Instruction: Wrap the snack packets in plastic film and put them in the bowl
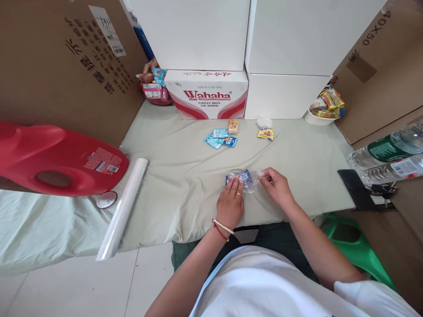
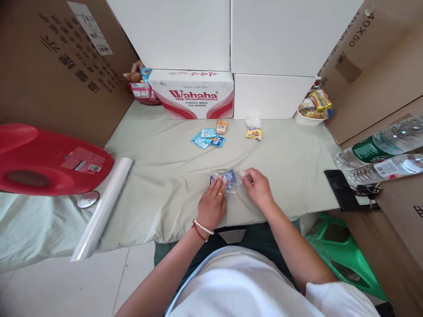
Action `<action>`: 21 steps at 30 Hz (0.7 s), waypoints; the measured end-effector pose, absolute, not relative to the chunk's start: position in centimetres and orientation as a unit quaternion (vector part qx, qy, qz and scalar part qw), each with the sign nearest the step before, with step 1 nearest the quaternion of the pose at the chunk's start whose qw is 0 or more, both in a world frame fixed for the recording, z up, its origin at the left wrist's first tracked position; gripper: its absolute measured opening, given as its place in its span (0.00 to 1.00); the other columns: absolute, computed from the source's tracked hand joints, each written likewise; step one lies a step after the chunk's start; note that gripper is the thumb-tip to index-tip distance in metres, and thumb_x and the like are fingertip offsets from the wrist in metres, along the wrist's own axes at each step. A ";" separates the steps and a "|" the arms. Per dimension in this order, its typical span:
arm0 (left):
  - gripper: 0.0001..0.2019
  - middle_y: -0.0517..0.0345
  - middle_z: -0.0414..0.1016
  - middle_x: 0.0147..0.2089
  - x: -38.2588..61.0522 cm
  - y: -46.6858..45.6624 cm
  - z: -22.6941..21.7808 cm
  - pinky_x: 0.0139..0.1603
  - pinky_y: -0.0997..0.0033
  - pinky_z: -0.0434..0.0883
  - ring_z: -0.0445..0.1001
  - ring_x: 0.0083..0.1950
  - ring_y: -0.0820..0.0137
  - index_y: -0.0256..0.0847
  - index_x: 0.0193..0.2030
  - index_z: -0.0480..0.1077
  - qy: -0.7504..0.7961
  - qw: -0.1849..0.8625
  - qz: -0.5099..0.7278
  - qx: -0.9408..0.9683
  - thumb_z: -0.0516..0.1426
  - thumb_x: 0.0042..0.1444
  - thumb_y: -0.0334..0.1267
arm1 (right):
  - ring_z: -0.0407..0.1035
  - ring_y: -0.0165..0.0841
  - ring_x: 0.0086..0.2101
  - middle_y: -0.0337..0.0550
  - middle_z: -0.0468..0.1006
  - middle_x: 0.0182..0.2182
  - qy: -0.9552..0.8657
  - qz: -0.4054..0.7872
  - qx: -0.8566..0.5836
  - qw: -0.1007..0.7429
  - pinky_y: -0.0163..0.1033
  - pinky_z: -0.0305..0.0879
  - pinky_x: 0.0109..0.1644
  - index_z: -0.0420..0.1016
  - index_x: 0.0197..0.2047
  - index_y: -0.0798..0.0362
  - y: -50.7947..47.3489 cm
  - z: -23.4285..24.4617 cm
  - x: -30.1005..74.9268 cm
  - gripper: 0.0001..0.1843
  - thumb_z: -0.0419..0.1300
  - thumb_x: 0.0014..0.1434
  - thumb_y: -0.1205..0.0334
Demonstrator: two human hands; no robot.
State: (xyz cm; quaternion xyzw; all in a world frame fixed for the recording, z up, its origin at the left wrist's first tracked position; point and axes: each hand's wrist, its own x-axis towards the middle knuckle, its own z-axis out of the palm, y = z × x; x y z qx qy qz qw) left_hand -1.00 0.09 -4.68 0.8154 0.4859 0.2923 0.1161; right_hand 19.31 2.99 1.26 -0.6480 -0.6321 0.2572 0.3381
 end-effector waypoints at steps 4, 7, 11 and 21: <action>0.32 0.37 0.60 0.77 -0.4 0.0 -5.6 0.75 0.41 0.66 0.54 0.80 0.52 0.35 0.77 0.56 0.493 0.110 0.282 0.816 0.48 0.66 0.26 | 0.71 0.38 0.38 0.44 0.76 0.36 -0.718 0.237 -0.603 0.254 0.41 0.66 0.44 0.76 0.40 0.50 5.3 3.1 14.1 0.06 0.57 0.68 0.63; 0.34 0.30 0.58 0.77 -0.7 0.4 -5.9 0.76 0.34 0.60 0.47 0.82 0.47 0.26 0.76 0.56 0.476 0.152 0.263 0.826 0.50 0.62 0.25 | 0.69 0.38 0.38 0.48 0.74 0.41 -0.766 0.219 -0.589 0.137 0.41 0.63 0.43 0.77 0.39 0.52 6.7 3.0 10.6 0.09 0.55 0.69 0.67; 0.35 0.36 0.57 0.78 -3.8 0.8 -4.5 0.77 0.33 0.59 0.48 0.82 0.47 0.33 0.72 0.65 0.393 0.264 0.294 0.830 0.55 0.55 0.27 | 0.68 0.37 0.41 0.50 0.70 0.44 -0.795 0.214 -0.550 0.139 0.41 0.65 0.47 0.78 0.43 0.55 6.5 2.5 9.5 0.14 0.51 0.74 0.63; 0.06 0.54 0.83 0.42 -14.1 -3.0 -1.9 0.63 0.46 0.74 0.80 0.56 0.57 0.45 0.35 0.78 0.566 0.297 0.529 0.558 0.60 0.61 0.39 | 0.63 0.48 0.49 0.55 0.72 0.49 -0.811 0.097 -0.564 0.121 0.51 0.67 0.52 0.77 0.54 0.51 4.7 -0.2 10.1 0.15 0.66 0.65 0.61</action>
